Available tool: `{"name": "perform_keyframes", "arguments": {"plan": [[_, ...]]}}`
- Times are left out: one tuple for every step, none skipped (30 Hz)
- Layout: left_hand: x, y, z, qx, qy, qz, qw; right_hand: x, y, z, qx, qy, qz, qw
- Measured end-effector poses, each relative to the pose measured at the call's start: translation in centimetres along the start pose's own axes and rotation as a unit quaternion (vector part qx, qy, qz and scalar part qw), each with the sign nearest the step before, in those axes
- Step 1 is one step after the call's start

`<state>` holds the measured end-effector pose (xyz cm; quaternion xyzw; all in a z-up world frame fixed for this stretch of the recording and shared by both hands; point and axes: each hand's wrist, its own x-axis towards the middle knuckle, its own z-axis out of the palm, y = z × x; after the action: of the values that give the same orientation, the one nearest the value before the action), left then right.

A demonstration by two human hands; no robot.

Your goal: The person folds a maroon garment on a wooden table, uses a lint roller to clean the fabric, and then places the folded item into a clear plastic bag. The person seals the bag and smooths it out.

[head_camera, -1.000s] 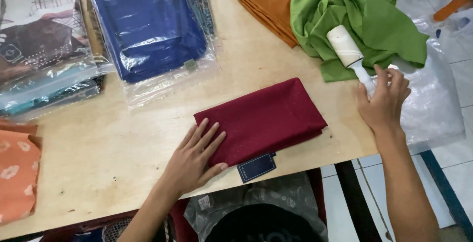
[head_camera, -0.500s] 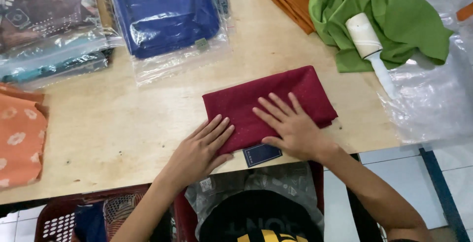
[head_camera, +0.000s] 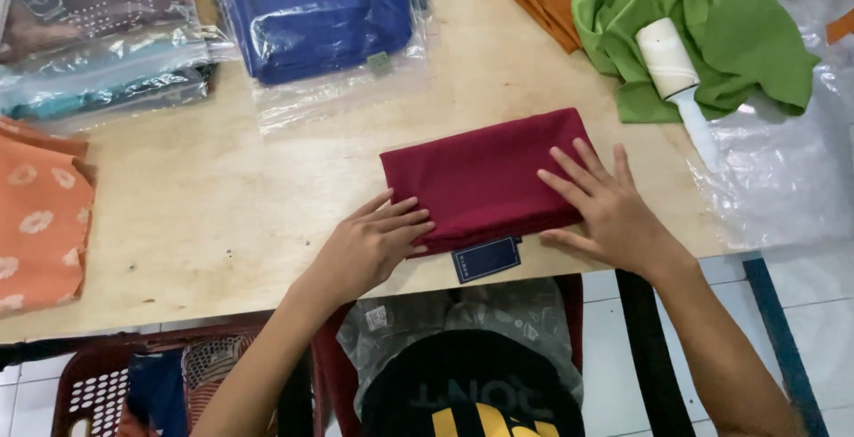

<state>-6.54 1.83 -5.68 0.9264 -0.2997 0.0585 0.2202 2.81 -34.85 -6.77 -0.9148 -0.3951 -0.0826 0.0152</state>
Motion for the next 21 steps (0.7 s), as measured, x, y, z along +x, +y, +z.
{"name": "perform_keyframes", "arguments": {"plan": [[0.3, 0.0, 0.0, 0.002, 0.000, -0.002, 1.000, 0.6, -1.1, -0.2, 0.001, 0.001, -0.002, 1.000], [0.7, 0.1, 0.1, -0.012, 0.039, -0.007, 0.999, 1.3, -2.1, -0.4, 0.018, 0.023, -0.021, 0.999], [1.1, 0.1, 0.1, -0.026, 0.077, -0.012, 0.997, 1.9, -3.1, -0.6, 0.035, 0.044, -0.040, 0.998], [1.6, -0.1, 0.5, -0.024, 0.078, -0.014, 0.997, 2.8, -4.1, -0.8, 0.036, 0.046, -0.043, 0.997], [2.2, -0.4, 0.8, -0.034, 0.116, -0.030, 0.992, 3.8, -5.2, -1.0, 0.075, 0.057, -0.035, 0.995], [2.8, -0.7, 1.1, -0.043, 0.154, -0.045, 0.986, 4.8, -6.2, -1.2, 0.113, 0.069, -0.029, 0.991], [3.8, -0.8, 0.9, -0.039, 0.156, -0.047, 0.986, 6.3, -6.5, -1.1, 0.113, 0.072, -0.033, 0.990], [4.8, -0.9, 0.8, -0.036, 0.204, -0.045, 0.977, 7.5, -6.9, -1.0, 0.128, 0.096, -0.022, 0.987], [5.8, -0.9, 0.8, -0.033, 0.251, -0.043, 0.966, 8.8, -7.3, -0.8, 0.143, 0.120, -0.012, 0.982], [6.7, -1.0, 0.5, -0.032, 0.253, -0.044, 0.966, 10.0, -6.9, -1.2, 0.142, 0.120, -0.014, 0.983], [7.5, -1.1, 0.2, -0.046, 0.291, -0.053, 0.954, 11.3, -6.5, -1.5, 0.135, 0.123, -0.002, 0.983], [8.4, -1.3, -0.3, -0.057, 0.331, -0.061, 0.940, 12.9, -6.0, -2.0, 0.126, 0.127, 0.007, 0.984], [8.5, -0.8, -1.2, -0.055, 0.336, -0.062, 0.938, 13.9, -5.7, -3.4, 0.125, 0.128, 0.002, 0.984], [8.6, -0.3, -2.0, -0.096, 0.353, -0.080, 0.927, 14.9, -5.3, -4.8, 0.190, 0.156, 0.004, 0.969], [8.8, 0.2, -2.9, -0.137, 0.370, -0.097, 0.914, 15.9, -4.9, -6.1, 0.254, 0.182, 0.006, 0.950], [8.6, -0.7, -2.1, -0.137, 0.371, -0.097, 0.913, 16.4, -4.5, -7.7, 0.253, 0.182, 0.004, 0.950], [8.4, -1.6, -1.3, -0.189, 0.318, -0.192, 0.909, 16.9, -4.1, -9.2, 0.283, 0.158, 0.016, 0.946], [8.2, -2.5, -0.4, -0.239, 0.260, -0.282, 0.892, 17.4, -3.6, -10.8, 0.312, 0.133, 0.027, 0.940], [7.7, -2.4, 0.0, -0.240, 0.261, -0.282, 0.892, 17.0, -3.1, -11.3, 0.310, 0.133, 0.026, 0.941], [7.4, -2.6, 0.1, -0.277, 0.206, -0.272, 0.898, 16.9, -2.7, -12.0, 0.293, 0.145, 0.020, 0.945], [7.0, -2.8, 0.2, -0.312, 0.151, -0.261, 0.901, 16.8, -2.3, -12.7, 0.275, 0.158, 0.013, 0.948]]}}
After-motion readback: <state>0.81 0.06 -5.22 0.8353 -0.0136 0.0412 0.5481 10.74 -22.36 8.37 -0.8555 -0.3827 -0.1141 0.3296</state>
